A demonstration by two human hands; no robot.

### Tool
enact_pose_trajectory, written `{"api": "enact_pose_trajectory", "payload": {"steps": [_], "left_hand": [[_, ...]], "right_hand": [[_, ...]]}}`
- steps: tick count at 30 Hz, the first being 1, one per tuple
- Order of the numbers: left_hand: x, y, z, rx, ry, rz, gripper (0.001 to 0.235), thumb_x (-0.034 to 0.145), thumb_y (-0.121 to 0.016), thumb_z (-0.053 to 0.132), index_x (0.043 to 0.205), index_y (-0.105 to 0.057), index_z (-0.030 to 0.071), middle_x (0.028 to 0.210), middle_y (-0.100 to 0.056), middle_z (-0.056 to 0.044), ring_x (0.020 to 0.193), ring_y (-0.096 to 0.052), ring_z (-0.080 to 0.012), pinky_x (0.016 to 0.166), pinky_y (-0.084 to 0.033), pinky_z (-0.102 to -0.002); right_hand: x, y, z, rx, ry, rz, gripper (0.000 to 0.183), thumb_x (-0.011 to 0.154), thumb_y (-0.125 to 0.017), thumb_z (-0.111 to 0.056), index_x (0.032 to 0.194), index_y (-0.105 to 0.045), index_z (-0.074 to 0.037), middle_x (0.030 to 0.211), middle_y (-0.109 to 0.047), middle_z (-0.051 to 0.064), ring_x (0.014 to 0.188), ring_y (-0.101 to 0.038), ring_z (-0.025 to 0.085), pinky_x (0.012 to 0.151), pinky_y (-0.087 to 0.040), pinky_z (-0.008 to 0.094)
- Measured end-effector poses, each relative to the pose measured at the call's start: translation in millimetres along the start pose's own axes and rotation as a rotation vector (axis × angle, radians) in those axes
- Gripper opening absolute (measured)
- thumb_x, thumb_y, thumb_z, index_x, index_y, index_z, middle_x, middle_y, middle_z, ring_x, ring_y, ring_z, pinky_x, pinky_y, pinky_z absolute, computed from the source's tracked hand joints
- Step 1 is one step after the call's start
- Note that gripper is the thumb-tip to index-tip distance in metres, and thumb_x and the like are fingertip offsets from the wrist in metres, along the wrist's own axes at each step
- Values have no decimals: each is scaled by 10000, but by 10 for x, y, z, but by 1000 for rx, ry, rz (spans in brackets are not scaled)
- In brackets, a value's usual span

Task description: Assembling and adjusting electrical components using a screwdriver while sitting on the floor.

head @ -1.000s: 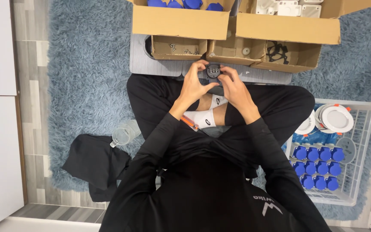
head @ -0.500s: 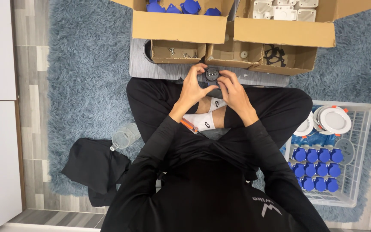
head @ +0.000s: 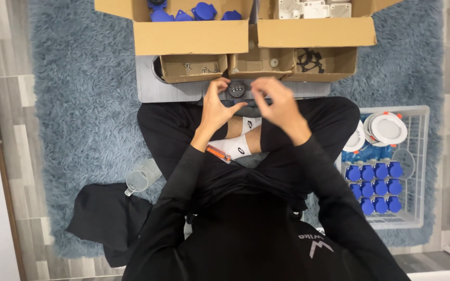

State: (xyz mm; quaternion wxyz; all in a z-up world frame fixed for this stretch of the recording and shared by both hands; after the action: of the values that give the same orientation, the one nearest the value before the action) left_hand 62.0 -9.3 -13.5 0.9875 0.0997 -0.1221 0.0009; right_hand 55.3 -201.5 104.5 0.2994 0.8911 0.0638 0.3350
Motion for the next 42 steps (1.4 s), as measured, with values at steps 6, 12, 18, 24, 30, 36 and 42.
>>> {"api": "enact_pose_trajectory", "payload": {"steps": [6, 12, 18, 24, 30, 36, 42], "left_hand": [[-87, 72, 299, -196, -59, -54, 700, 759, -844, -65, 1253, -371, 83, 1284, -543, -161, 1333, -665, -343, 1110, -551, -444], [-363, 104, 304, -350, 50, -125, 800, 752, -869, -65, 1320, -324, 75, 1402, -496, -191, 1293, -652, -351, 1142, -605, -515], [-478, 191, 530, -433, 49, -73, 830, 746, -903, -82, 1356, -360, 63, 1457, -552, -200, 1352, -611, -304, 1226, -524, -445], [-543, 262, 625, -431, 51, -75, 746, 767, -913, -44, 1342, -450, 61, 1477, -583, -198, 1315, -654, -291, 1118, -554, -397], [-545, 303, 623, -478, 72, -105, 718, 797, -879, -43, 1369, -457, 61, 1378, -589, -166, 1266, -662, -271, 1152, -545, -415], [-573, 239, 515, -606, 131, -111, 720, 848, -836, -94, 1436, -454, 68, 1419, -509, -121, 1219, -653, -225, 1088, -556, -361], [-538, 256, 447, -697, 188, -140, 571, 988, -683, -123, 1490, -501, 77, 1652, -428, -144, 1280, -629, -232, 1082, -559, -299]], "right_hand": [[1063, 780, 10, -49, -48, -17, 170, 1039, -732, 103, 1209, -718, 99, 1108, -735, 186, 878, -667, 261, 724, -552, 324], [1544, 664, 1270, -429, 29, -150, 179, 1102, -832, -112, 1150, -823, 60, 1079, -799, 190, 870, -768, 303, 736, -598, 425], [1647, 81, 2518, -927, -213, -451, 683, 1190, -792, -635, 892, -845, -23, 813, -788, 161, 724, -784, 355, 716, -653, 461], [1539, -186, 2966, -972, -303, -493, 652, 1049, -800, -623, 912, -862, 11, 921, -809, 225, 742, -787, 425, 688, -646, 496], [1544, -139, 2997, -829, -318, -448, 266, 939, -833, -367, 1035, -901, -129, 985, -812, 196, 803, -776, 427, 779, -641, 532], [1613, 274, 2411, -431, -83, -119, 189, 1037, -866, -201, 977, -845, -23, 1268, -623, 214, 1178, -555, 394, 983, -514, 500], [1294, 766, 1318, 369, -364, 81, 204, 1171, -650, -112, 997, -635, -7, 1651, -534, 141, 1241, -579, 221, 1003, -511, 327]]}}
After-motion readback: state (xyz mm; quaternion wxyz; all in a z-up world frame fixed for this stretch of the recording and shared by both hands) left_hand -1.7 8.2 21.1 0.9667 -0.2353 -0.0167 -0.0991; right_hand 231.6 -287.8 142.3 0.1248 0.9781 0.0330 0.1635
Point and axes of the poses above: each hand's wrist, its own x-axis towards the middle knuckle, its own y-axis out of the back of the hand, z = x × y, the point moved 7 cm from there along x, towards the middle knuckle
